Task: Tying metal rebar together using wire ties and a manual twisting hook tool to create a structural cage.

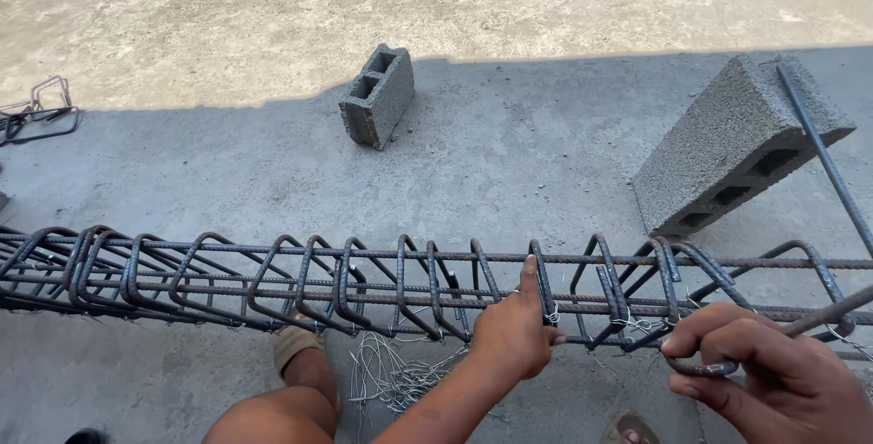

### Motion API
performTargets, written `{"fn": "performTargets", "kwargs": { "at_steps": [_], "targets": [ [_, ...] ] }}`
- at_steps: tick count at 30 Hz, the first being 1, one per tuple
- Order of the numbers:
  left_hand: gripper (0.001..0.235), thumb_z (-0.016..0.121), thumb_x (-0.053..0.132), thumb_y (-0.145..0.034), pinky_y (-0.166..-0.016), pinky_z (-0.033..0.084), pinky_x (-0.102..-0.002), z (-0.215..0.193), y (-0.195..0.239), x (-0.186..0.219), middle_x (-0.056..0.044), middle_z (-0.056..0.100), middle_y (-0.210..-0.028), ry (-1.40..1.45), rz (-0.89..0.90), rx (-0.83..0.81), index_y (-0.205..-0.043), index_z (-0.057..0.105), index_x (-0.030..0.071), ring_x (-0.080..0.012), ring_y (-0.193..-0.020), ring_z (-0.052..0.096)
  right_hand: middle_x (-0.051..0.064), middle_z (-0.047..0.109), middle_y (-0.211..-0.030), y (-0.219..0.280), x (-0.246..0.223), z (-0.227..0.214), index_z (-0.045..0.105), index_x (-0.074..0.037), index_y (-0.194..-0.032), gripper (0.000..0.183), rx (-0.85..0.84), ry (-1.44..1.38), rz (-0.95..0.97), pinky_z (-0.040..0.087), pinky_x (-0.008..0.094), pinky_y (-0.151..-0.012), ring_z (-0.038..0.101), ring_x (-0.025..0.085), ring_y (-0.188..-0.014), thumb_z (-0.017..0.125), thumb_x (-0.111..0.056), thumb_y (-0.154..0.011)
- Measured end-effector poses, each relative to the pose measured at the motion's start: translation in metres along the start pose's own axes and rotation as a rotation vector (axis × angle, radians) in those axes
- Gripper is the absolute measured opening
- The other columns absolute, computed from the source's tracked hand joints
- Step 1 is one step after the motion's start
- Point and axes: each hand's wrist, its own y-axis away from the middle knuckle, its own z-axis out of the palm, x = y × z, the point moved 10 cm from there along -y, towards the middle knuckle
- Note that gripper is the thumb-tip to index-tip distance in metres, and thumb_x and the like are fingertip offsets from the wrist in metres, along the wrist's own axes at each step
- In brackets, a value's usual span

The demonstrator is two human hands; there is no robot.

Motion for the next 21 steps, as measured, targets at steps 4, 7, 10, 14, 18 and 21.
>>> {"fn": "performTargets", "kwargs": {
  "at_steps": [4,7,10,14,18,21],
  "targets": [
    [0.101,0.074,0.025,-0.093,-0.058,0.056,-0.051,0.009,-0.007,-0.002,-0.027,0.065,-0.119,-0.005,0.104,0.169,-0.162,0.006,-0.001,-0.0404,-0.072,0.073,0.000,0.084,-0.091,0.004,-0.004,-0.004,0.064,-0.017,-0.071,0.029,-0.026,0.282,-0.293,0.078,0.026,-0.072,0.090,0.009,-0.080,0.090,-0.016,-0.057],
    [0.092,0.073,0.019,-0.092,-0.049,0.055,-0.051,0.012,-0.005,0.002,-0.027,0.065,-0.120,-0.010,0.188,0.255,-0.161,0.015,-0.001,-0.0369,-0.061,0.071,-0.001,0.082,-0.093,0.010,0.000,-0.006,0.065,-0.019,-0.075,0.032,-0.044,0.237,-0.337,0.080,0.025,-0.074,0.089,0.008,-0.080,0.091,-0.017,-0.057],
    [0.089,0.072,0.017,-0.093,-0.042,0.055,-0.047,0.009,-0.006,0.005,-0.029,0.067,-0.115,-0.010,0.229,0.283,-0.159,0.016,-0.005,-0.0320,-0.050,0.068,-0.002,0.083,-0.091,0.007,-0.006,-0.005,0.066,-0.020,-0.072,0.030,-0.029,0.246,-0.327,0.081,0.025,-0.071,0.090,0.008,-0.078,0.091,-0.018,-0.057],
    [0.075,0.070,0.020,-0.097,-0.045,0.054,-0.049,0.016,-0.004,0.001,-0.022,0.066,-0.098,-0.019,0.265,0.381,-0.153,0.024,0.004,-0.0300,-0.047,0.065,-0.001,0.084,-0.087,0.004,-0.020,-0.001,0.067,-0.017,-0.068,0.027,0.033,0.307,-0.286,0.077,0.023,-0.064,0.088,0.007,-0.071,0.090,-0.014,-0.055],
    [0.067,0.070,0.020,-0.097,-0.041,0.049,-0.047,0.013,0.001,0.001,-0.017,0.064,-0.093,-0.003,0.320,0.479,-0.150,0.030,0.009,-0.0266,-0.043,0.059,0.001,0.084,-0.083,0.001,-0.035,0.004,0.066,-0.013,-0.067,0.023,0.118,0.368,-0.223,0.070,0.022,-0.056,0.083,0.007,-0.062,0.087,-0.015,-0.059],
    [0.068,0.069,0.025,-0.096,-0.060,0.054,-0.054,0.006,0.001,-0.004,-0.017,0.066,-0.112,0.060,0.199,0.325,-0.152,0.031,0.014,-0.0384,-0.067,0.071,0.003,0.085,-0.086,0.001,-0.033,0.005,0.065,-0.010,-0.067,0.026,0.153,0.353,-0.158,0.071,0.024,-0.056,0.086,0.011,-0.067,0.088,-0.009,-0.056]
  ]
}}
